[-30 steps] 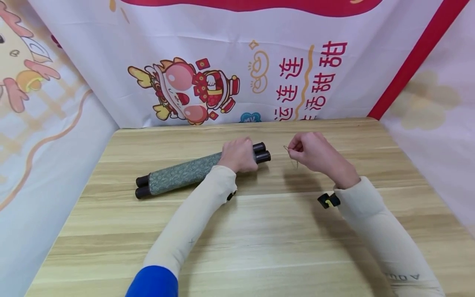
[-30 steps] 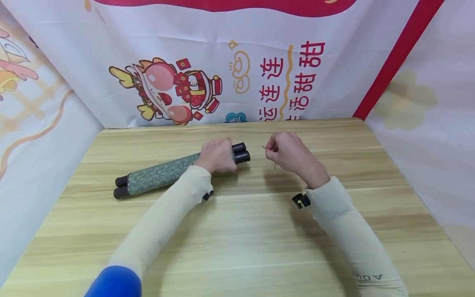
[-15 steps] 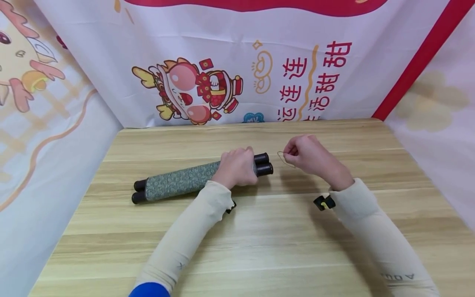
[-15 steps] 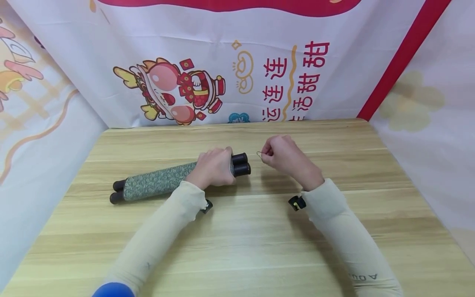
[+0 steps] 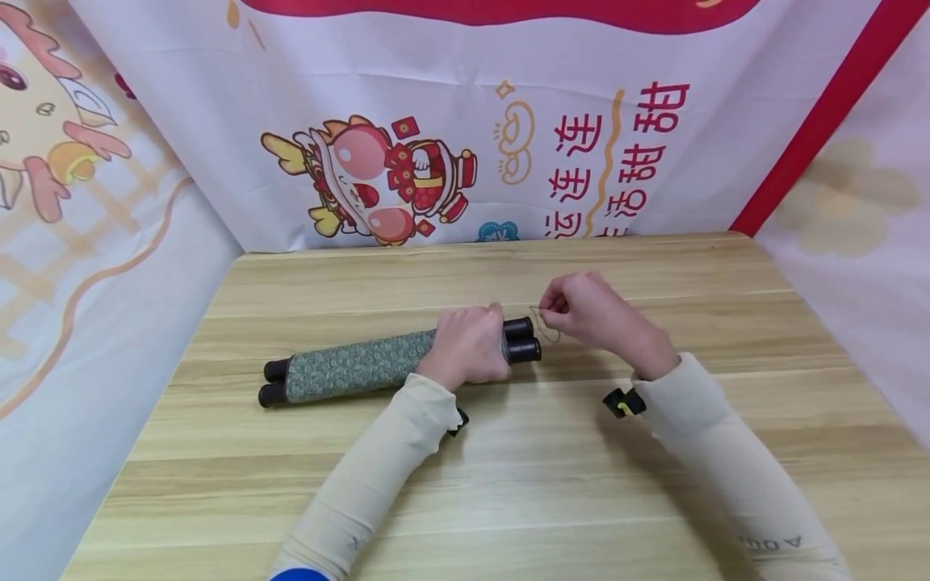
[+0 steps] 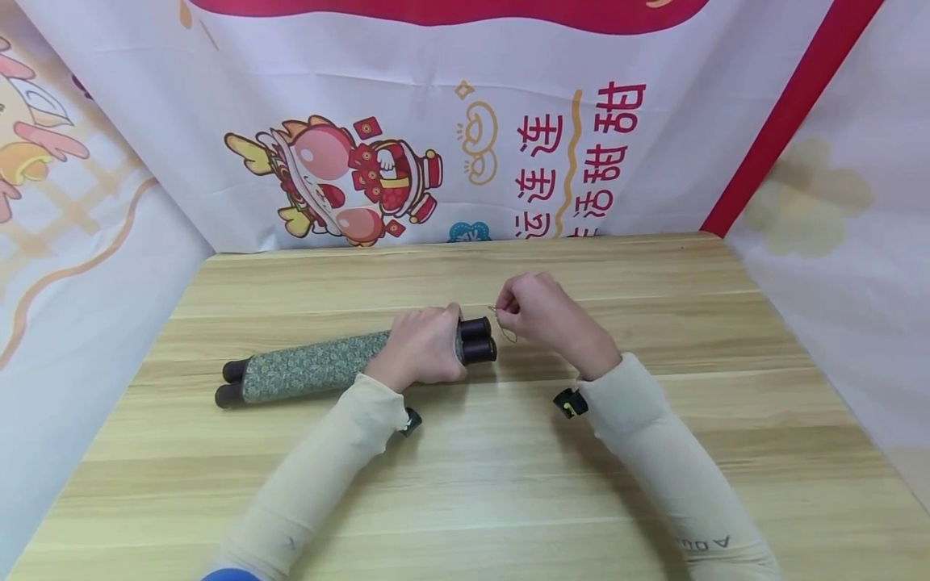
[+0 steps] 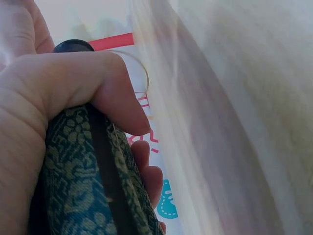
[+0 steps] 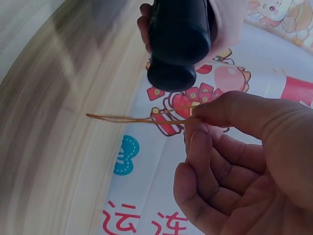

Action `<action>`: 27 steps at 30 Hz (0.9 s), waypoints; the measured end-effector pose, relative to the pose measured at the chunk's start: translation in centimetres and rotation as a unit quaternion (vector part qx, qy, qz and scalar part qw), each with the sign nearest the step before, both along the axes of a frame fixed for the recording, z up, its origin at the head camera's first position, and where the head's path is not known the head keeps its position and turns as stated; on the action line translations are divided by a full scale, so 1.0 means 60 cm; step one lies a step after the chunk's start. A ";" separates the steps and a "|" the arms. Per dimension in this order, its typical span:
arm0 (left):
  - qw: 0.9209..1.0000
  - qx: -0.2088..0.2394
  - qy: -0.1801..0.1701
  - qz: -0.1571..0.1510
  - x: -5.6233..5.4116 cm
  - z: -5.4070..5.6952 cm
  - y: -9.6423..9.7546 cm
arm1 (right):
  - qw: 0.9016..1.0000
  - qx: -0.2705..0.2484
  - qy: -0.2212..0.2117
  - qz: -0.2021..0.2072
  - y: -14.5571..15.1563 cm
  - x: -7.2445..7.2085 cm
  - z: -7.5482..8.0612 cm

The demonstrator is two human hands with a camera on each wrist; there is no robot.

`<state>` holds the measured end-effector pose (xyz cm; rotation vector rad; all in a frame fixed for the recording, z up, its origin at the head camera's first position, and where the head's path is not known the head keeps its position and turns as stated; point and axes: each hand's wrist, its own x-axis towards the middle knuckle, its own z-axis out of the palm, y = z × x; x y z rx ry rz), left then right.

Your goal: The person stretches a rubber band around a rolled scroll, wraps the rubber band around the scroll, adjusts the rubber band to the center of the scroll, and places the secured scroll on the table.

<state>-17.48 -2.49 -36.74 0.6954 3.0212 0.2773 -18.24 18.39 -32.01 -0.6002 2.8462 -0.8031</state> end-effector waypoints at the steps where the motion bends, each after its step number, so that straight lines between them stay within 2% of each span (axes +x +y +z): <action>1: 1.000 0.001 0.002 0.000 0.001 -0.002 0.000 | 1.000 -0.001 0.001 0.003 -0.002 0.000 -0.001; 7: 1.000 0.002 0.002 0.002 0.004 -0.010 -0.001 | 1.000 0.000 -0.003 0.014 -0.016 0.002 -0.005; 15: 1.000 0.001 0.004 -0.001 0.004 -0.009 0.002 | 1.000 0.004 -0.020 0.013 -0.020 0.015 -0.004; 20: 1.000 0.005 0.001 0.001 0.003 -0.007 0.002 | 1.000 0.003 -0.016 0.007 -0.020 0.024 -0.004; 27: 1.000 0.002 0.001 0.011 0.000 -0.006 -0.001 | 1.000 0.002 -0.025 0.007 -0.024 0.032 -0.006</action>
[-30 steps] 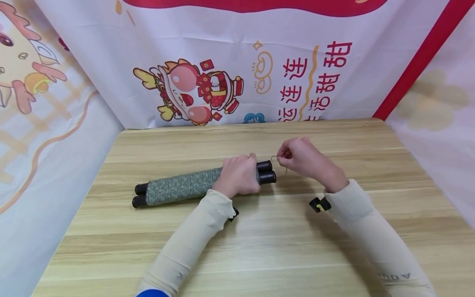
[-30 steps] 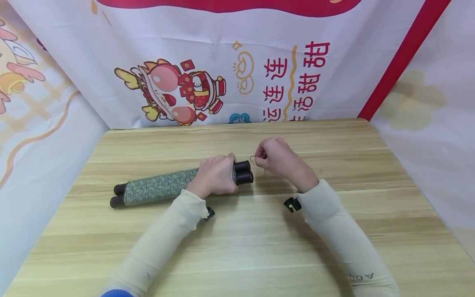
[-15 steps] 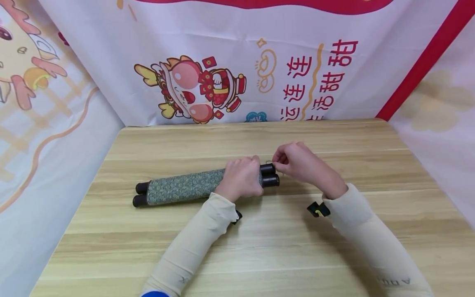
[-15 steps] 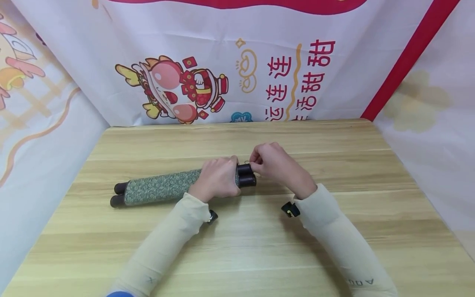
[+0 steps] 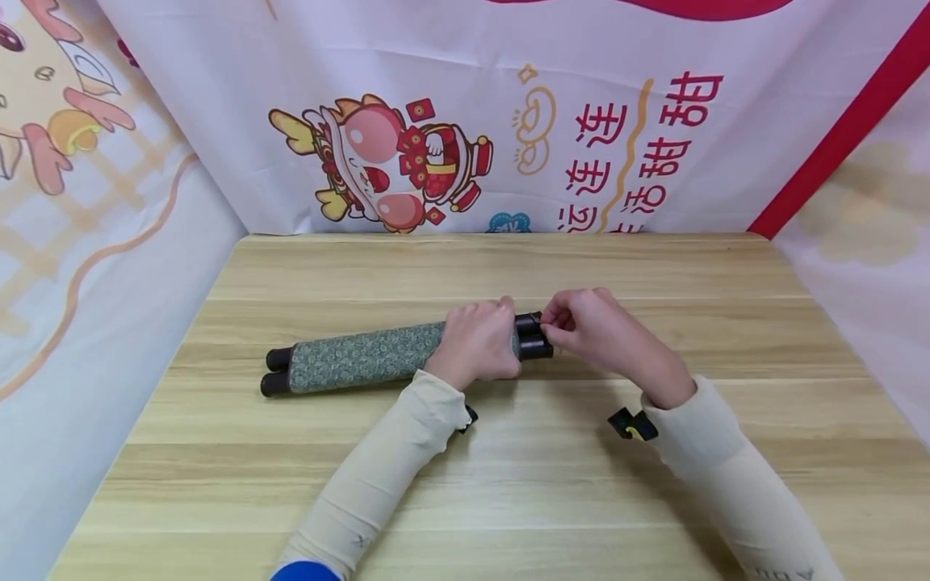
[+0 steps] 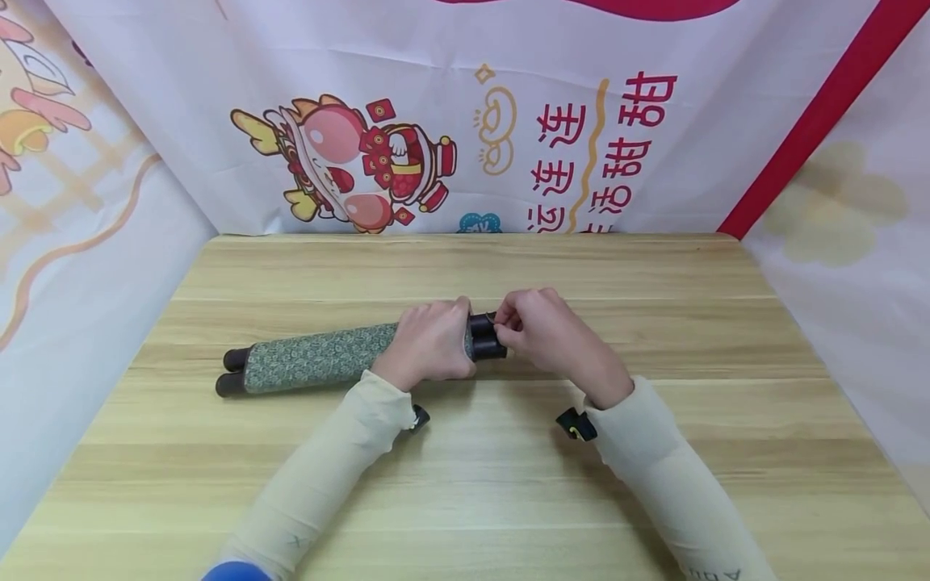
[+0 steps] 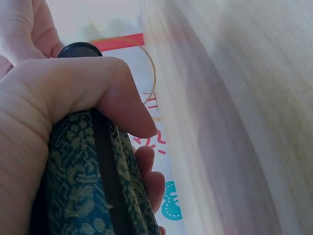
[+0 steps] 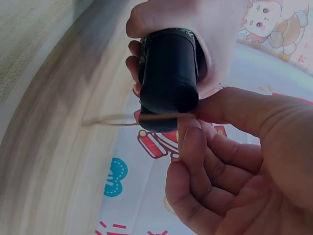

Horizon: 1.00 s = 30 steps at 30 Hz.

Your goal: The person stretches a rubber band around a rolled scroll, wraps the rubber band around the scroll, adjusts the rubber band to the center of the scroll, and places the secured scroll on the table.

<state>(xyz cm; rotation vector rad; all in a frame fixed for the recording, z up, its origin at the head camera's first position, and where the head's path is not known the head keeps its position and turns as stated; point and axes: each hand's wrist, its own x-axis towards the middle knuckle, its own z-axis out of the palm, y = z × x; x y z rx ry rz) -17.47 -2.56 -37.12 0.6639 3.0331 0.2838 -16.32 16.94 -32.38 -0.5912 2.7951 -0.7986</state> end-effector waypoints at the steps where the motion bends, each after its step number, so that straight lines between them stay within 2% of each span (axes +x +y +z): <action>1: 1.000 0.000 0.000 0.001 0.000 0.000 0.000 | 1.000 0.000 -0.002 -0.001 0.000 0.001 0.000; 8: 1.000 0.001 -0.002 0.001 0.001 0.001 -0.001 | 1.000 -0.003 -0.007 -0.014 -0.004 0.011 0.001; 23: 1.000 0.003 0.003 -0.001 0.002 0.005 -0.002 | 0.999 -0.005 0.029 -0.032 -0.020 0.047 0.002; 27: 1.000 0.002 0.006 -0.005 0.004 0.005 -0.002 | 0.999 -0.008 0.016 -0.032 -0.031 0.050 0.004; 30: 1.000 0.004 0.006 -0.009 0.005 0.004 -0.001 | 0.999 -0.018 0.022 -0.032 -0.037 0.049 0.006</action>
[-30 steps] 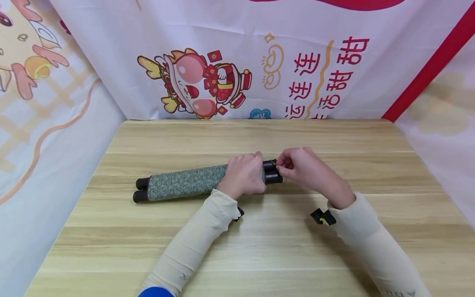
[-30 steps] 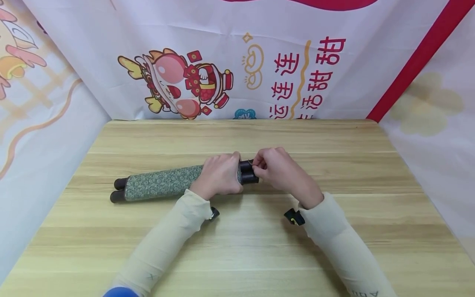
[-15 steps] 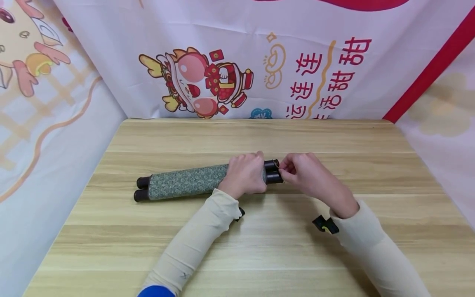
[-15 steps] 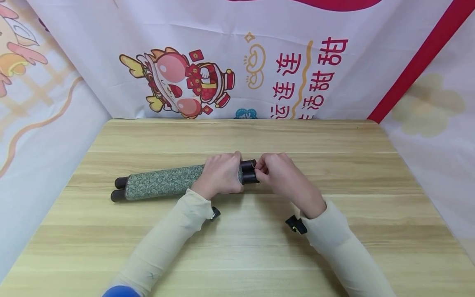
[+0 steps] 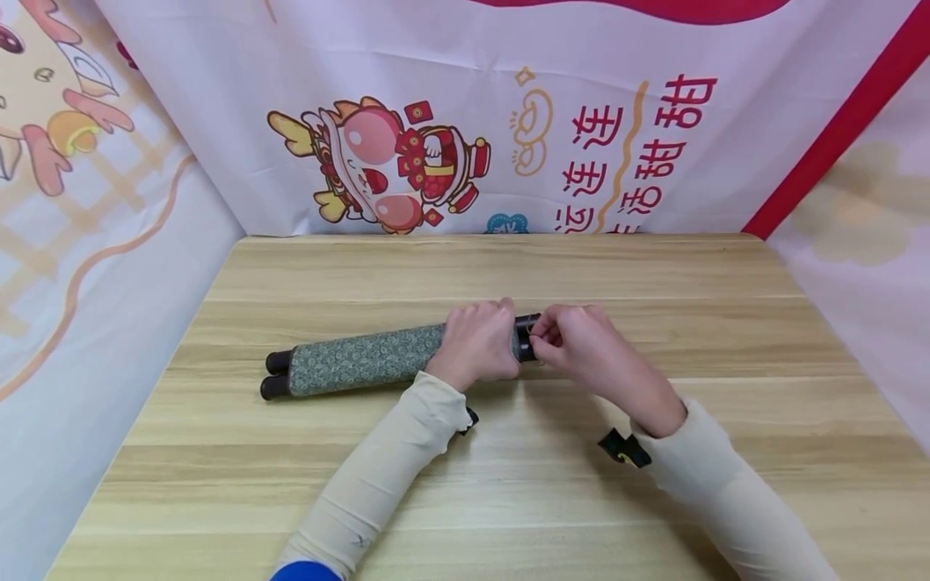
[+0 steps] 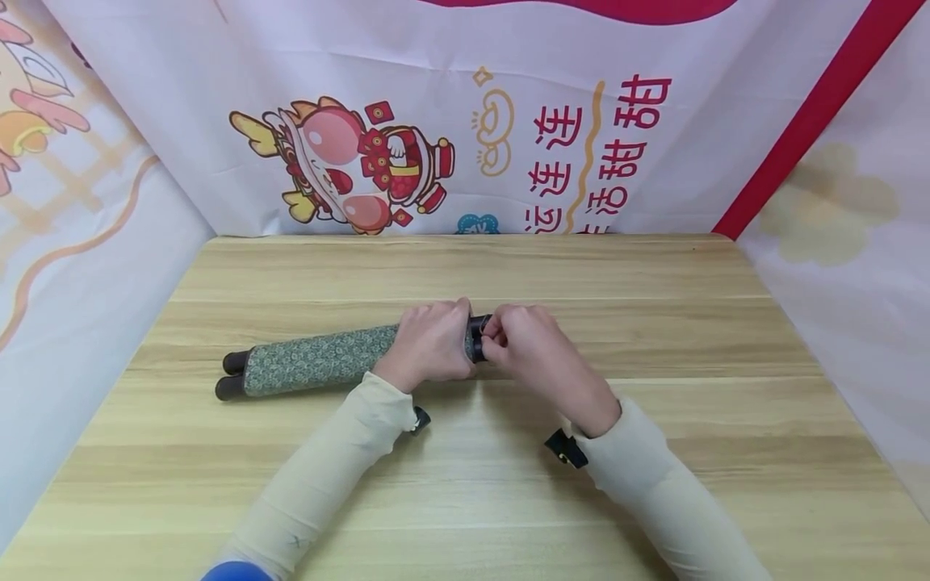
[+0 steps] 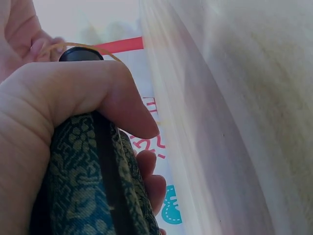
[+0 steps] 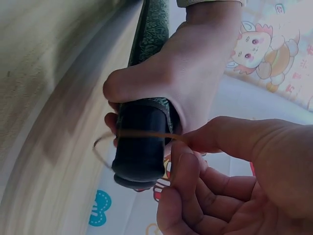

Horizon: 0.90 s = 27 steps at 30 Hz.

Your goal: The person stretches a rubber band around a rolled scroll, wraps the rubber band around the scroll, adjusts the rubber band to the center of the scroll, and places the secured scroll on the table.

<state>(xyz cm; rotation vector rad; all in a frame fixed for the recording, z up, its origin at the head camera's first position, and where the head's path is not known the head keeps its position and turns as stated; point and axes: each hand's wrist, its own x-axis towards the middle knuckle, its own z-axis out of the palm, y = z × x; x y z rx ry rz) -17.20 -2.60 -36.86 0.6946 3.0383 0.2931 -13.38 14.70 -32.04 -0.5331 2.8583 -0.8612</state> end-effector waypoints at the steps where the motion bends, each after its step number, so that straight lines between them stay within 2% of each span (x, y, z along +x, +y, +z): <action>1: 1.000 0.001 -0.001 -0.001 0.000 -0.001 0.001 | 1.000 -0.005 0.007 0.000 -0.001 -0.001 0.000; 10: 1.000 0.002 -0.004 -0.014 0.003 -0.007 0.010 | 0.996 -0.048 0.067 -0.021 0.000 -0.009 0.008; 19: 0.999 0.007 -0.024 -0.030 0.001 -0.007 0.005 | 0.991 -0.089 0.087 -0.054 0.003 -0.001 0.035; 27: 0.996 0.006 -0.073 -0.055 -0.013 0.004 -0.033 | 0.986 -0.107 0.093 -0.082 0.011 0.007 0.049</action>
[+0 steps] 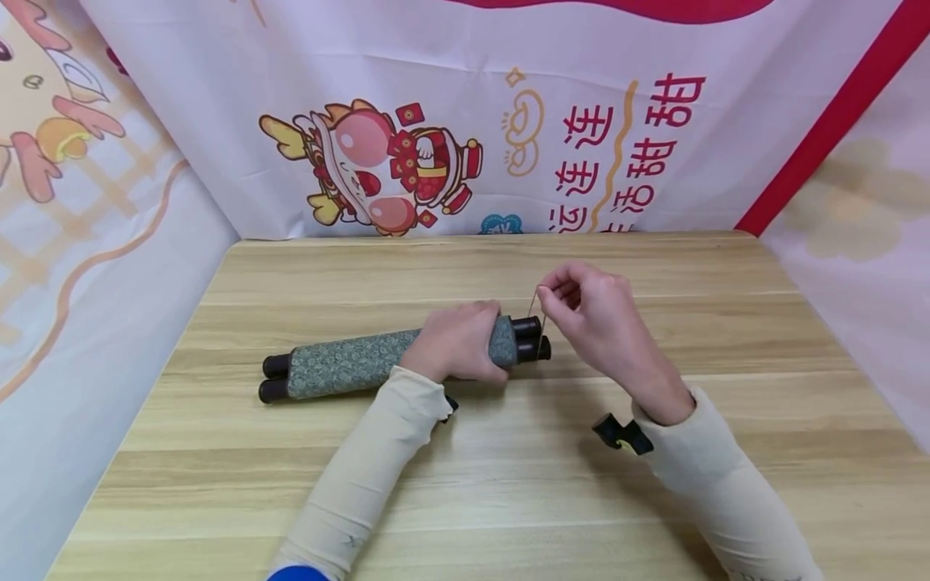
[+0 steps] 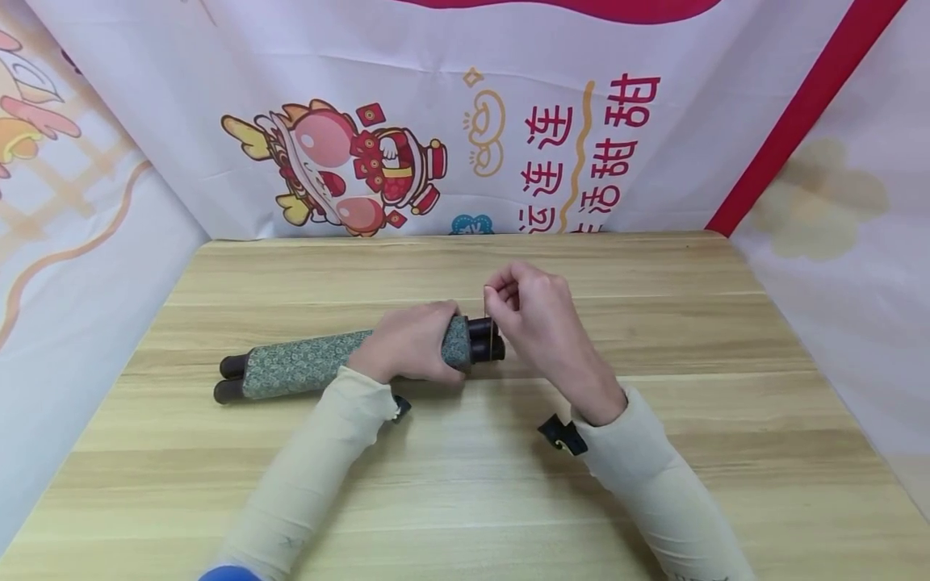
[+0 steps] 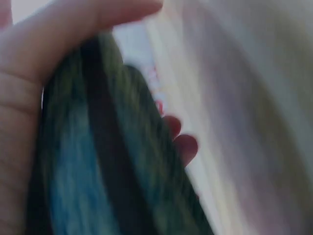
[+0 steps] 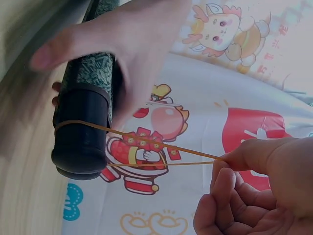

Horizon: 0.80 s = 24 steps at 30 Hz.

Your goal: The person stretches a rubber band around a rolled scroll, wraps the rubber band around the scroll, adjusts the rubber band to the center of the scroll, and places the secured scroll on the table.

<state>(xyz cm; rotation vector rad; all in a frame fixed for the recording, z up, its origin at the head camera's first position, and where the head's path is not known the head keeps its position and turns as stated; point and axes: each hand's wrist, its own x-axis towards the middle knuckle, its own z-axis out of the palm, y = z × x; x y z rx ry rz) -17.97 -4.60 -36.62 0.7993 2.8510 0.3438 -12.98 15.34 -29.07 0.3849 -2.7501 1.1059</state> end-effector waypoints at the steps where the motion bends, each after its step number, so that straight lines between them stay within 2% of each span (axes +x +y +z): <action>1: 1.000 -0.007 -0.007 -0.001 -0.002 0.001 -0.006 | 1.000 0.000 0.003 -0.001 0.000 0.000 0.000; 8: 0.999 -0.038 -0.022 -0.014 -0.006 -0.002 -0.014 | 1.000 -0.003 -0.006 -0.001 0.000 -0.003 -0.008; 14: 1.000 -0.022 0.005 0.002 -0.006 -0.005 -0.009 | 0.999 0.013 -0.038 -0.009 -0.002 -0.013 -0.027; 19: 0.999 -0.024 0.021 0.000 -0.006 -0.009 -0.005 | 0.996 0.045 -0.077 -0.014 0.000 -0.024 -0.040; 24: 0.999 -0.030 0.031 0.000 -0.001 -0.011 0.000 | 0.993 0.075 -0.096 -0.007 0.001 -0.032 -0.054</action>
